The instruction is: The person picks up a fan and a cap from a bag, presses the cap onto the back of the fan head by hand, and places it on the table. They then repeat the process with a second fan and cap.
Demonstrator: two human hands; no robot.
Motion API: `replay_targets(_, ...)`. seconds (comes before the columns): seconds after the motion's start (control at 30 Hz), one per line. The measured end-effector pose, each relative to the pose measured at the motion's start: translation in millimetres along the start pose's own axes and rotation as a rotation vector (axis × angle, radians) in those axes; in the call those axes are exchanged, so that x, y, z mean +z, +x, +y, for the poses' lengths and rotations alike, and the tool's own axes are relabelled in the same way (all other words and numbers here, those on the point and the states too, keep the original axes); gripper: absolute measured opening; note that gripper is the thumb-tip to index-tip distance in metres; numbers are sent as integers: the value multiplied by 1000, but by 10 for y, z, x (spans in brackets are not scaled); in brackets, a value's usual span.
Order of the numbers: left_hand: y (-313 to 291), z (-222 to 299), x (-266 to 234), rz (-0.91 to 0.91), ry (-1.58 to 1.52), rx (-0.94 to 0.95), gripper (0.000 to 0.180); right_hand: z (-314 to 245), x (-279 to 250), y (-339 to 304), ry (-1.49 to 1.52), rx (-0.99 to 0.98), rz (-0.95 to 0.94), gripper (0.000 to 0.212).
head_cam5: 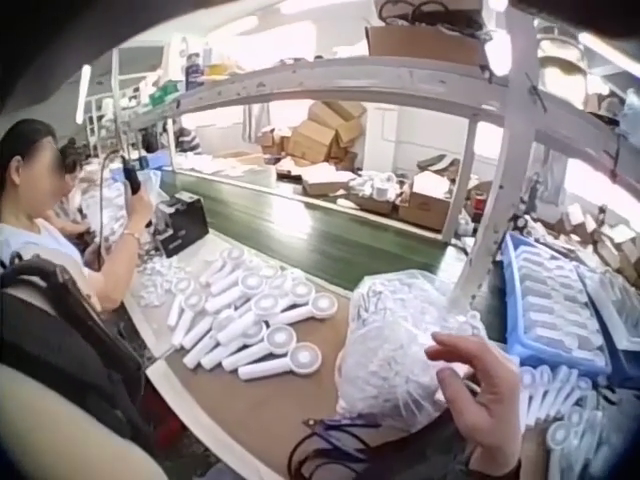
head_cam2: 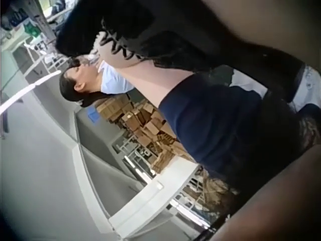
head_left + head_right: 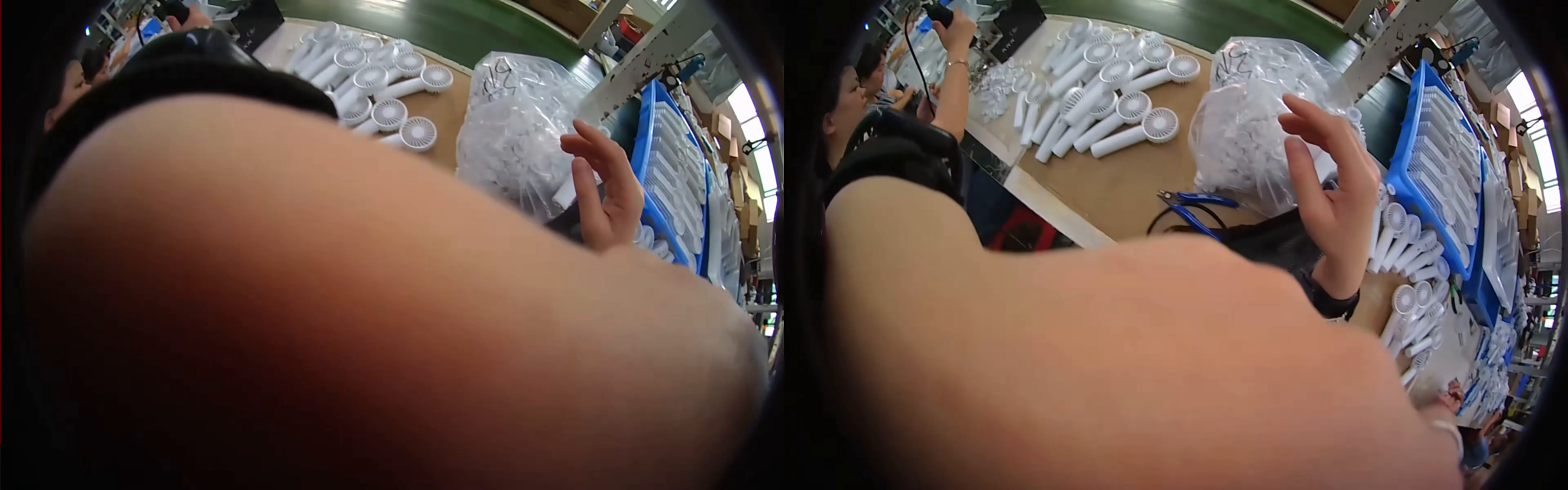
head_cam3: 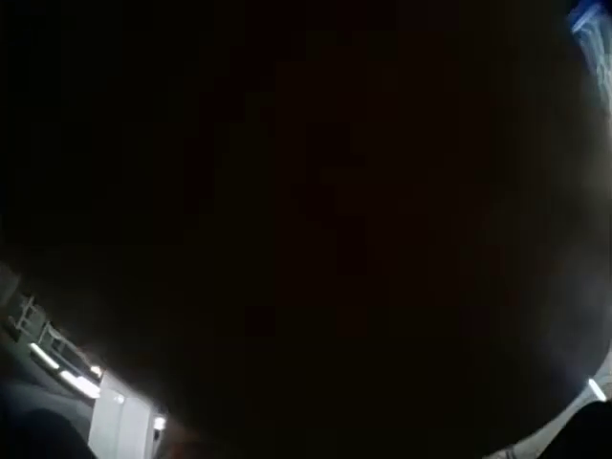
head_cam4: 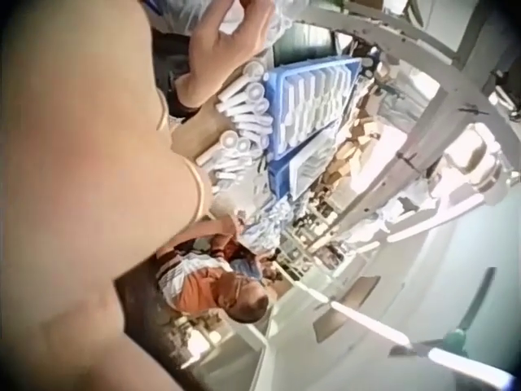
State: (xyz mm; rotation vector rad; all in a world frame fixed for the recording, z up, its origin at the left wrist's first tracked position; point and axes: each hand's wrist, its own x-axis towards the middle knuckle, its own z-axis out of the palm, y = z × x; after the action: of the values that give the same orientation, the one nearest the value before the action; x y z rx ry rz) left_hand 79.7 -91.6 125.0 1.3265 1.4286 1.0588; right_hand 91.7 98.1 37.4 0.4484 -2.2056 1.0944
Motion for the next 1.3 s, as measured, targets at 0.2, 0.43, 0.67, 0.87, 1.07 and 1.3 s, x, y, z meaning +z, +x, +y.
replay_targets(0.2,-161,59,164,78,20,-55,20,20,15,-155,0,55,-13,27)
replay_targets(0.43,-318,12,284,167,9,-56,20,-30,113,-179,-29,29,-46,27)
replay_targets(0.67,-401,-4,336,253,34,-33,20,-73,81,-199,-55,24,-46,28)
replay_targets(0.87,-369,-31,326,281,44,0,19,-36,64,-203,-85,18,-54,28)
replay_targets(1.07,-332,-22,338,305,28,35,19,-27,68,-170,-99,11,-72,28)
replay_targets(1.3,-390,-38,363,358,26,59,19,-5,44,-167,-115,7,-67,28)
